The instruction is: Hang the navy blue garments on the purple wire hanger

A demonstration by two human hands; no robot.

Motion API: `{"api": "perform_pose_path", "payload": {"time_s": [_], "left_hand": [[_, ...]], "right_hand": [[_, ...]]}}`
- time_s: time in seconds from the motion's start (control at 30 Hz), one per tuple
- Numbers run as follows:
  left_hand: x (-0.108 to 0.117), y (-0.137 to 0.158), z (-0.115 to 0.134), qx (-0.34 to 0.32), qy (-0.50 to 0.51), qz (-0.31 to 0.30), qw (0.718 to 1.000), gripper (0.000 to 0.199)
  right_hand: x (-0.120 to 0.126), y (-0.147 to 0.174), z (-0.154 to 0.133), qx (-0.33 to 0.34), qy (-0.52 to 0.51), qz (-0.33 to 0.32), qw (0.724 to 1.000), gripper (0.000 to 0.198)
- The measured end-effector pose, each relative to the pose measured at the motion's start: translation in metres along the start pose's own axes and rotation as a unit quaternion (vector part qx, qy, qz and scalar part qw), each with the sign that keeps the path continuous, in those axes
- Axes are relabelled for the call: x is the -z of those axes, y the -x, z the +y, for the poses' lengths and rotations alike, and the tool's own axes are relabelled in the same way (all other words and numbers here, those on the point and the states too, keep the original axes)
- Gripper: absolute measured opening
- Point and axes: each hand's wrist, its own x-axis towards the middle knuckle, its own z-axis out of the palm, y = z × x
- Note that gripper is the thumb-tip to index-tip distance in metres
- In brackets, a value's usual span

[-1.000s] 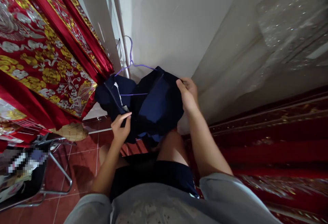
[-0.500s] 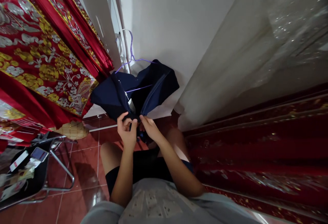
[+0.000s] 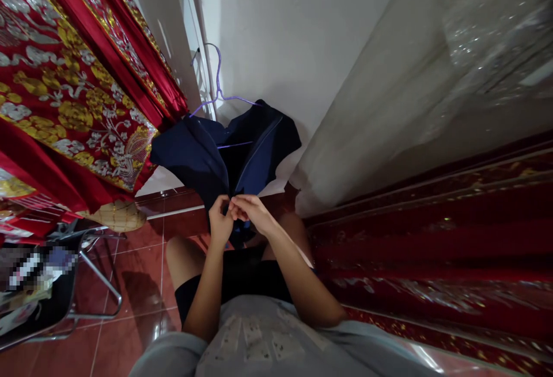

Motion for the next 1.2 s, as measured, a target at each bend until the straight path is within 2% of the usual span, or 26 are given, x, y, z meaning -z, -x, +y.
{"api": "perform_pose_path", "payload": {"time_s": [0.1, 0.17, 0.33, 0.43, 0.53, 0.6, 0.63, 0.7, 0.77, 0.83, 0.9, 0.97, 1.07, 1.13, 1.2], "left_hand": [[-0.001, -0.003, -0.004, -0.019, -0.032, 0.002, 0.999, 0.009], [-0.002, -0.006, -0.007, -0.020, -0.066, -0.004, 0.998, 0.011], [-0.006, -0.017, -0.015, -0.039, -0.122, -0.006, 0.992, 0.013], [-0.005, -0.027, -0.016, -0.065, -0.157, -0.041, 0.985, 0.012], [0.001, -0.041, -0.011, -0.050, -0.224, -0.123, 0.965, 0.011], [0.007, -0.054, 0.003, -0.063, -0.233, -0.155, 0.958, 0.004], [0.010, -0.062, 0.015, -0.091, -0.218, -0.147, 0.960, 0.005], [0.014, -0.081, 0.049, -0.188, -0.168, -0.086, 0.964, 0.023], [0.017, -0.101, 0.090, -0.275, -0.156, -0.041, 0.948, 0.035], [0.016, -0.120, 0.127, -0.333, -0.185, -0.054, 0.923, 0.035], [0.014, -0.134, 0.152, -0.373, -0.226, -0.078, 0.897, 0.033], [0.010, -0.140, 0.163, -0.389, -0.264, -0.083, 0.879, 0.031], [0.005, -0.139, 0.163, -0.392, -0.306, -0.062, 0.865, 0.029], [0.008, -0.139, 0.162, -0.386, -0.318, -0.044, 0.865, 0.028], [0.017, -0.142, 0.165, -0.371, -0.317, -0.037, 0.872, 0.028]], "right_hand": [[0.003, -0.012, -0.027, -0.023, -0.026, 0.029, 0.999, 0.032], [0.004, -0.028, -0.060, -0.027, -0.041, 0.065, 0.997, 0.025], [0.000, -0.069, -0.157, 0.079, -0.019, 0.066, 0.995, 0.024], [-0.009, -0.073, -0.182, 0.125, -0.025, 0.058, 0.990, 0.022], [-0.014, -0.063, -0.171, 0.145, -0.045, 0.058, 0.987, 0.030], [-0.013, -0.056, -0.155, 0.146, -0.048, 0.061, 0.986, 0.036], [-0.011, -0.054, -0.148, 0.147, -0.044, 0.062, 0.986, 0.037], [-0.007, -0.050, -0.141, 0.149, -0.029, 0.057, 0.987, 0.038], [-0.005, -0.048, -0.142, 0.156, -0.017, 0.046, 0.987, 0.037], [-0.005, -0.044, -0.150, 0.168, -0.003, 0.035, 0.985, 0.036], [-0.005, -0.040, -0.159, 0.188, 0.017, 0.032, 0.982, 0.036], [-0.005, -0.038, -0.165, 0.212, 0.046, 0.036, 0.975, 0.037], [0.000, -0.043, -0.159, 0.245, 0.102, 0.047, 0.963, 0.037], [0.005, -0.053, -0.143, 0.247, 0.145, 0.066, 0.956, 0.036], [0.010, -0.063, -0.118, 0.214, 0.195, 0.092, 0.953, 0.036]]}}
